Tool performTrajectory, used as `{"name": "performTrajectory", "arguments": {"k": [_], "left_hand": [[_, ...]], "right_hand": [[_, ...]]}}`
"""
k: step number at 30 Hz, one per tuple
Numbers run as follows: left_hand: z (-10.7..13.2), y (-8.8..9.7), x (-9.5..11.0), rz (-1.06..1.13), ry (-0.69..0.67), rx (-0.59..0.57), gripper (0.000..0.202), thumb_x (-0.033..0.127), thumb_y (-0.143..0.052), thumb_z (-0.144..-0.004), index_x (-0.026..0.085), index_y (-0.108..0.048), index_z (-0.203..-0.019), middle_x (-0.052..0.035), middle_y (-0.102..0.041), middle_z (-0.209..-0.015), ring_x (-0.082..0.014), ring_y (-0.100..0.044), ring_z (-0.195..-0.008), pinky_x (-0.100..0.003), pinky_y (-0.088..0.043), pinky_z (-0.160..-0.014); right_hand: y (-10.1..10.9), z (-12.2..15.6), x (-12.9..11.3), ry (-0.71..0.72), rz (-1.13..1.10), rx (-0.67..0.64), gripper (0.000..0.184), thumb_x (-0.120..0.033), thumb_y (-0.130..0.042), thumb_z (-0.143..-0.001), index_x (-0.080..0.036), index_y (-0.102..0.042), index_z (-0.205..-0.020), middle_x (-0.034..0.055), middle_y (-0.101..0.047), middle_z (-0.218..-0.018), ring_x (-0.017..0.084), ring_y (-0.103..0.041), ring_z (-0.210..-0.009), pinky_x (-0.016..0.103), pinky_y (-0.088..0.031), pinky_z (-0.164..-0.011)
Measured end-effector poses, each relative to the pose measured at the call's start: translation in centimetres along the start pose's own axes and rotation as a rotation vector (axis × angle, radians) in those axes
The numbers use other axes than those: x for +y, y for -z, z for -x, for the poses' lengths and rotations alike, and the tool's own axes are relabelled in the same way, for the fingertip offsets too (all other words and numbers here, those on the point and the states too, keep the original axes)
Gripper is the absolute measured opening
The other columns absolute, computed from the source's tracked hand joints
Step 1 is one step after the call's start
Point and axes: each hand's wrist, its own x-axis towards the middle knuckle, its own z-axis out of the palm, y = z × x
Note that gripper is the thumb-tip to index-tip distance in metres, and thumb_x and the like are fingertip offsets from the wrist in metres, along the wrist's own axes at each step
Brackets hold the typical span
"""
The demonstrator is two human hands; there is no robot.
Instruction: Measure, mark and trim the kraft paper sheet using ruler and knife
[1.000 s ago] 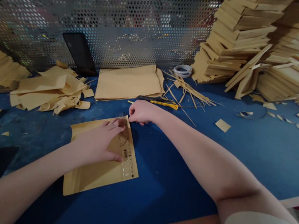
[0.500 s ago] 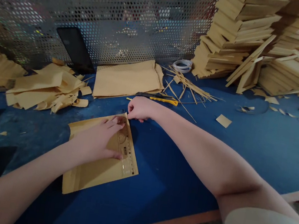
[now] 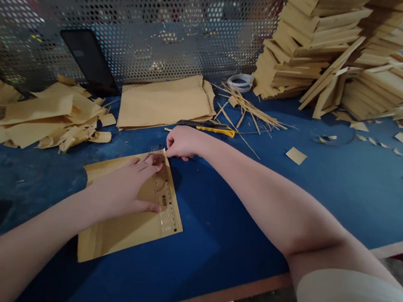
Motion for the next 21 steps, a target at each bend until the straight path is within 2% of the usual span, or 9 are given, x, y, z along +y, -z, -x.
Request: {"name": "performTrajectory", "arguments": {"k": [8,13,17,21], "left_hand": [[0.04,0.15,-0.14,0.025,-0.005,0.001,0.105,0.066,-0.075,-0.078,0.008,-0.040,-0.157,-0.0222,-0.026,-0.169,-0.0407,-0.023,-0.157,-0.054,-0.027,-0.128],[-0.07,0.01,-0.16,-0.010,-0.018,0.010,0.106,0.070,-0.073,-0.078,0.006,-0.040,-0.156,-0.0234,-0.028,-0.168,-0.0411,-0.023,-0.157,-0.055,-0.026,-0.128],[-0.09,-0.17,-0.27,-0.025,-0.016,0.019,0.105,0.071,-0.072,-0.078,0.009,-0.040,-0.157,-0.0225,-0.029,-0.168,-0.0396,-0.024,-0.157,-0.054,-0.026,-0.128],[-0.07,-0.22,-0.26,-0.017,-0.011,0.035,0.100,0.069,-0.074,-0.077,0.013,-0.044,-0.155,-0.0213,-0.031,-0.167,-0.0408,-0.028,-0.156,-0.056,-0.031,-0.125]], "right_hand": [[0.04,0.08,-0.31,-0.011,0.007,0.001,0.007,-0.012,-0.065,-0.079,-0.017,-0.063,-0.075,-0.0065,-0.053,-0.045,0.010,-0.053,-0.042,0.023,-0.039,-0.046],[0.09,0.24,-0.52,-0.018,0.008,-0.001,0.010,-0.011,-0.065,-0.079,-0.018,-0.061,-0.073,-0.0072,-0.053,-0.044,0.010,-0.050,-0.040,0.023,-0.037,-0.044],[0.09,0.12,-0.36,-0.002,0.009,0.006,0.008,-0.012,-0.066,-0.079,-0.018,-0.063,-0.074,-0.0068,-0.054,-0.045,0.010,-0.053,-0.041,0.023,-0.040,-0.046],[0.15,0.12,-0.33,-0.021,0.019,0.003,0.006,-0.014,-0.066,-0.081,-0.017,-0.063,-0.076,-0.0067,-0.054,-0.046,0.009,-0.051,-0.040,0.023,-0.040,-0.046]]}}
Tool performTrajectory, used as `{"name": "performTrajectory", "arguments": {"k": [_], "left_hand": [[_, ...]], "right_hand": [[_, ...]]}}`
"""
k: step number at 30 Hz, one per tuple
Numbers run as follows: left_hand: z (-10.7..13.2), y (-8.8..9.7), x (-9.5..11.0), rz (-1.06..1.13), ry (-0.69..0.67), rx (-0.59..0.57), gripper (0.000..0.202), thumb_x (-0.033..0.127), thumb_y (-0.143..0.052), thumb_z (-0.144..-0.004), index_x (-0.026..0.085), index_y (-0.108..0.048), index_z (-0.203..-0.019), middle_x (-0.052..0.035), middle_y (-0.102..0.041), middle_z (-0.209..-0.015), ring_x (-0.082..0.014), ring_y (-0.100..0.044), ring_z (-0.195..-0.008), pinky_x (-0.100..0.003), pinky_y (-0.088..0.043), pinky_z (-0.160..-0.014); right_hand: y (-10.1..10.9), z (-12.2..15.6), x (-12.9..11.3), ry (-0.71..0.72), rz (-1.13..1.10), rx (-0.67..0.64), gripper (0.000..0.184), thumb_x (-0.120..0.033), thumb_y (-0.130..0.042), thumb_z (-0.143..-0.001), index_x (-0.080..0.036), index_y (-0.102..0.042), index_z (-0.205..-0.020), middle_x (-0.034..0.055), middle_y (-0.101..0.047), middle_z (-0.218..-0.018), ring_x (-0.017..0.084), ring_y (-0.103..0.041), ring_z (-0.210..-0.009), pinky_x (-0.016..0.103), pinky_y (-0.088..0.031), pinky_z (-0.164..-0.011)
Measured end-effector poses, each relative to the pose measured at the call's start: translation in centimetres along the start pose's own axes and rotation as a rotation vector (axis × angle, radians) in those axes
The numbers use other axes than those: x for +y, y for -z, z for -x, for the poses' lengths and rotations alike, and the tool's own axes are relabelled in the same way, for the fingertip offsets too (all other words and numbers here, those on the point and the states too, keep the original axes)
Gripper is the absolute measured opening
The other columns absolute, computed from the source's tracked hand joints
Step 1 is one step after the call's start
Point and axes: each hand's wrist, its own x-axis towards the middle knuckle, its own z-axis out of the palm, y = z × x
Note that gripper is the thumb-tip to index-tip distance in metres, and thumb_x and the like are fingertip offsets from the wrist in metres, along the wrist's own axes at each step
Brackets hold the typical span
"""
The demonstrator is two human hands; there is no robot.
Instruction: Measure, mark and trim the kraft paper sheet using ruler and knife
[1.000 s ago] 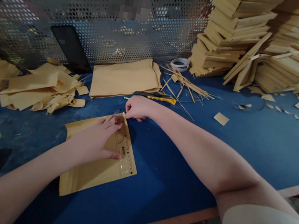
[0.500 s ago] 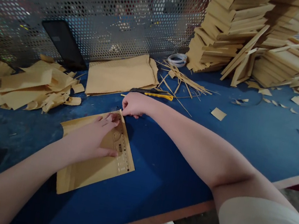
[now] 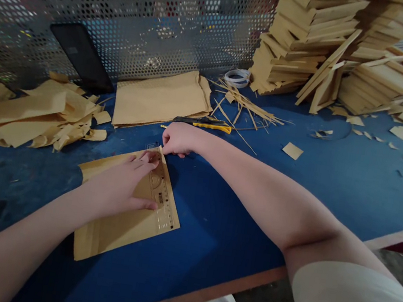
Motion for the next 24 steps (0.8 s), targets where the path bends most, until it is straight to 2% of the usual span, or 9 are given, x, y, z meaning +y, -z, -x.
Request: {"name": "performTrajectory", "arguments": {"k": [14,18,24], "left_hand": [[0.01,0.24,0.21,0.022,0.002,-0.004,0.106,0.071,-0.074,-0.076,0.009,-0.042,-0.156,-0.0219,-0.033,-0.167,-0.0417,-0.030,-0.155,-0.056,-0.034,-0.124],[-0.05,0.37,0.22,0.038,-0.015,0.000,0.105,0.071,-0.078,-0.072,0.011,-0.046,-0.153,-0.0212,-0.037,-0.165,-0.0422,-0.032,-0.154,-0.057,-0.033,-0.125],[0.00,0.26,0.31,0.009,-0.023,0.007,0.100,0.076,-0.076,-0.069,0.013,-0.055,-0.144,-0.0215,-0.036,-0.166,-0.0427,-0.026,-0.156,-0.056,-0.028,-0.126]], "right_hand": [[-0.15,-0.35,0.42,0.034,-0.003,0.009,0.008,-0.016,-0.067,-0.080,-0.018,-0.062,-0.074,-0.0053,-0.057,-0.051,0.010,-0.055,-0.041,0.023,-0.041,-0.045],[-0.15,-0.41,0.37,0.026,-0.003,0.005,0.006,-0.016,-0.069,-0.080,-0.017,-0.064,-0.076,-0.0054,-0.057,-0.050,0.011,-0.056,-0.042,0.024,-0.041,-0.046],[-0.14,-0.25,0.24,0.021,-0.014,0.009,0.006,-0.015,-0.069,-0.079,-0.017,-0.064,-0.076,-0.0059,-0.056,-0.050,0.010,-0.055,-0.042,0.023,-0.039,-0.046]]}}
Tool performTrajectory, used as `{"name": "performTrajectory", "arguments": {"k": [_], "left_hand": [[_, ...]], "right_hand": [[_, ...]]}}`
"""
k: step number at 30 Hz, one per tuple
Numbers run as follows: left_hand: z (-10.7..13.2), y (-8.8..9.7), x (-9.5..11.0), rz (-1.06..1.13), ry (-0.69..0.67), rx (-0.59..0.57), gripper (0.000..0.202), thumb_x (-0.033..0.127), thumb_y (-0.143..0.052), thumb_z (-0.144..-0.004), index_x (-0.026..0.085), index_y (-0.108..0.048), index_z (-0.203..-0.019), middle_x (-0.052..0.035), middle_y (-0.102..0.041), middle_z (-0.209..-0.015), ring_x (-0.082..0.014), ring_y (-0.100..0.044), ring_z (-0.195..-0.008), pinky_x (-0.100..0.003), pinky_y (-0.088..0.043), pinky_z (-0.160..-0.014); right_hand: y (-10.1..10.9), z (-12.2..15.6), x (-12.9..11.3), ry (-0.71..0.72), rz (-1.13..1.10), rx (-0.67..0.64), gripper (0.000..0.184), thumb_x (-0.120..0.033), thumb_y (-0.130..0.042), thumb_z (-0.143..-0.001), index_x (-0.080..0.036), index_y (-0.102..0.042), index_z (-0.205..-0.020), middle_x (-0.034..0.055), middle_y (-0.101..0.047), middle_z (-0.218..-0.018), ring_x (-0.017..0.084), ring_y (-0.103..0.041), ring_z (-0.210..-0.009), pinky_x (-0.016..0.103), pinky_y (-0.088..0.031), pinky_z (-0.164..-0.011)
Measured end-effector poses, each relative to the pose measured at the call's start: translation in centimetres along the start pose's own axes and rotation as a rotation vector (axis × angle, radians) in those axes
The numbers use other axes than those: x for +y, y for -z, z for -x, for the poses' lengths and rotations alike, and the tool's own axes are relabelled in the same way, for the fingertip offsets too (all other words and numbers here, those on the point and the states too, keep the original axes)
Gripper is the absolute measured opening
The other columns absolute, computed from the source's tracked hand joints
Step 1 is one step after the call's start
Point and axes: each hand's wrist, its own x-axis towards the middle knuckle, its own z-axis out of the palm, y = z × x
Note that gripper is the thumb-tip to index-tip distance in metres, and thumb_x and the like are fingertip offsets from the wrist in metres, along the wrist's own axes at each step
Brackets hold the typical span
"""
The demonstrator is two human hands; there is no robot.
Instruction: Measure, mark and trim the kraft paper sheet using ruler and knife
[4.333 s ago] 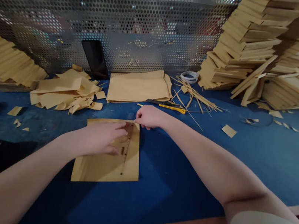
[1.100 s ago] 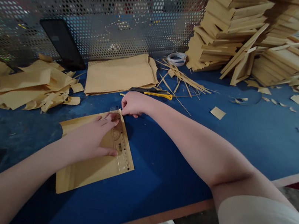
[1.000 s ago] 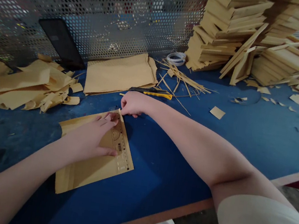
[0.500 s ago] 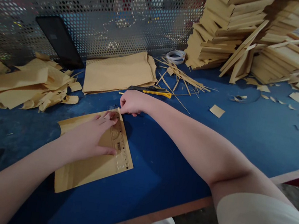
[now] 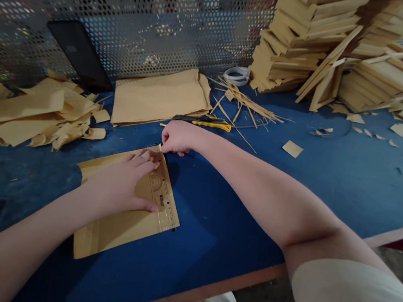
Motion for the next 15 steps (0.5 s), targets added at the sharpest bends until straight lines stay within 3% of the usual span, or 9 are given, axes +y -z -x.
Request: {"name": "performTrajectory", "arguments": {"k": [10,15], "left_hand": [[0.06,-0.25,-0.26,0.018,-0.020,0.027,0.093,0.077,-0.075,-0.069,0.016,-0.058,-0.138,-0.0204,-0.039,-0.164,-0.0421,-0.027,-0.156,-0.057,-0.031,-0.125],[0.15,-0.20,-0.30,0.026,-0.019,0.008,0.096,0.077,-0.074,-0.071,0.015,-0.055,-0.142,-0.0205,-0.032,-0.167,-0.0422,-0.025,-0.157,-0.058,-0.029,-0.126]], "right_hand": [[0.09,-0.18,0.28,0.008,0.015,-0.003,0.005,-0.016,-0.069,-0.078,-0.018,-0.065,-0.076,-0.0054,-0.058,-0.052,0.010,-0.056,-0.043,0.023,-0.041,-0.047],[0.08,-0.12,0.23,0.007,0.007,-0.007,0.006,-0.016,-0.068,-0.078,-0.018,-0.063,-0.075,-0.0052,-0.058,-0.052,0.010,-0.055,-0.042,0.023,-0.041,-0.045]]}}
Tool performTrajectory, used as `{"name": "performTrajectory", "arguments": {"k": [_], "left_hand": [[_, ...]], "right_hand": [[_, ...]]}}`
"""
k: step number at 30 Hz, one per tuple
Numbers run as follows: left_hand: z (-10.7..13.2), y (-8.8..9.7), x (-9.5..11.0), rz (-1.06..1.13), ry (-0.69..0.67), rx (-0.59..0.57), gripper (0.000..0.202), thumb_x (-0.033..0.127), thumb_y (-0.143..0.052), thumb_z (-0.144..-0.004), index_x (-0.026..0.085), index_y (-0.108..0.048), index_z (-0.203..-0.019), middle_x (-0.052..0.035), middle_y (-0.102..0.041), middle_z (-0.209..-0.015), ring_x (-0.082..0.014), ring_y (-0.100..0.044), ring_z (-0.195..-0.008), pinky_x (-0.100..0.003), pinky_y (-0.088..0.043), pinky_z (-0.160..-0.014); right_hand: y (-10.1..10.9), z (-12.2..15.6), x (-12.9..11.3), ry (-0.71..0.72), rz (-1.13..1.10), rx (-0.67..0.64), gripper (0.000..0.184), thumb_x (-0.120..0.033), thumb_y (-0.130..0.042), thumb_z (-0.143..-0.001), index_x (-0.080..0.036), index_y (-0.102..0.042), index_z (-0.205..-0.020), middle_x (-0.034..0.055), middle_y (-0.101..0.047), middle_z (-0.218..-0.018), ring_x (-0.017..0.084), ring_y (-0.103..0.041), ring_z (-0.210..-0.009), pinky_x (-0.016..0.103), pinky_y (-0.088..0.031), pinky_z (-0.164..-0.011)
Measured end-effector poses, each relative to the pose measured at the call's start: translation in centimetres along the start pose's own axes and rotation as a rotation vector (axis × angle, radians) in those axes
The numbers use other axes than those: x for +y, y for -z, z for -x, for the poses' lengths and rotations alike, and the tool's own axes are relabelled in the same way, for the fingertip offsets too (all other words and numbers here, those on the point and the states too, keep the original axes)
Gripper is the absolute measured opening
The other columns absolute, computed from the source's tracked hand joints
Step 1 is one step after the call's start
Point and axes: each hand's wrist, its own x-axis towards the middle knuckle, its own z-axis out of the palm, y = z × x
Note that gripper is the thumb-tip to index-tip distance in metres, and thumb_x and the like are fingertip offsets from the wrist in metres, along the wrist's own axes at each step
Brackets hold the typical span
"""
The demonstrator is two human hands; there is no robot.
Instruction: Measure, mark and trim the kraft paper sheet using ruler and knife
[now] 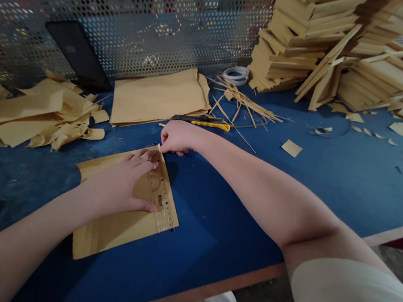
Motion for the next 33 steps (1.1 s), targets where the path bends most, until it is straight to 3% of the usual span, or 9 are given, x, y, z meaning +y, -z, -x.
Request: {"name": "performTrajectory", "arguments": {"k": [10,17,21,25,33], "left_hand": [[-0.18,0.20,0.09,-0.009,0.011,-0.013,0.096,0.075,-0.075,-0.070,0.016,-0.054,-0.143,-0.0189,-0.031,-0.168,-0.0406,-0.021,-0.158,-0.056,-0.030,-0.126],[-0.09,0.26,0.28,0.006,0.021,0.006,0.097,0.072,-0.078,-0.069,0.017,-0.052,-0.145,-0.0193,-0.033,-0.167,-0.0405,-0.026,-0.156,-0.057,-0.031,-0.126],[-0.15,0.24,0.37,0.007,0.061,0.002,0.107,0.073,-0.078,-0.068,0.017,-0.043,-0.153,-0.0160,-0.032,-0.169,-0.0383,-0.024,-0.158,-0.052,-0.029,-0.128],[-0.25,0.30,0.45,0.008,0.068,-0.029,0.121,0.074,-0.077,-0.069,0.009,-0.031,-0.160,-0.0197,-0.027,-0.169,-0.0399,-0.018,-0.158,-0.052,-0.025,-0.130],[-0.28,0.35,0.52,0.003,0.063,-0.049,0.123,0.075,-0.075,-0.070,0.009,-0.028,-0.162,-0.0191,-0.023,-0.170,-0.0407,-0.015,-0.158,-0.057,-0.023,-0.129]], "right_hand": [[-0.02,0.01,-0.01,-0.009,-0.006,0.003,0.009,-0.015,-0.068,-0.078,-0.018,-0.061,-0.072,-0.0058,-0.056,-0.050,0.010,-0.054,-0.041,0.022,-0.040,-0.044],[-0.09,-0.10,0.04,-0.014,-0.019,0.007,0.009,-0.016,-0.069,-0.079,-0.017,-0.063,-0.073,-0.0045,-0.057,-0.051,0.010,-0.055,-0.042,0.023,-0.040,-0.045],[-0.07,0.04,-0.18,-0.028,-0.007,0.005,0.007,-0.018,-0.071,-0.080,-0.017,-0.066,-0.076,-0.0047,-0.057,-0.051,0.010,-0.054,-0.041,0.022,-0.038,-0.044],[-0.08,0.15,-0.25,-0.029,-0.011,0.005,0.006,-0.016,-0.069,-0.081,-0.017,-0.065,-0.076,-0.0047,-0.056,-0.050,0.010,-0.053,-0.042,0.023,-0.039,-0.045],[-0.25,-0.15,-0.06,-0.014,0.023,0.026,0.005,-0.019,-0.068,-0.079,-0.017,-0.066,-0.075,-0.0026,-0.058,-0.051,0.011,-0.054,-0.041,0.023,-0.040,-0.045]]}}
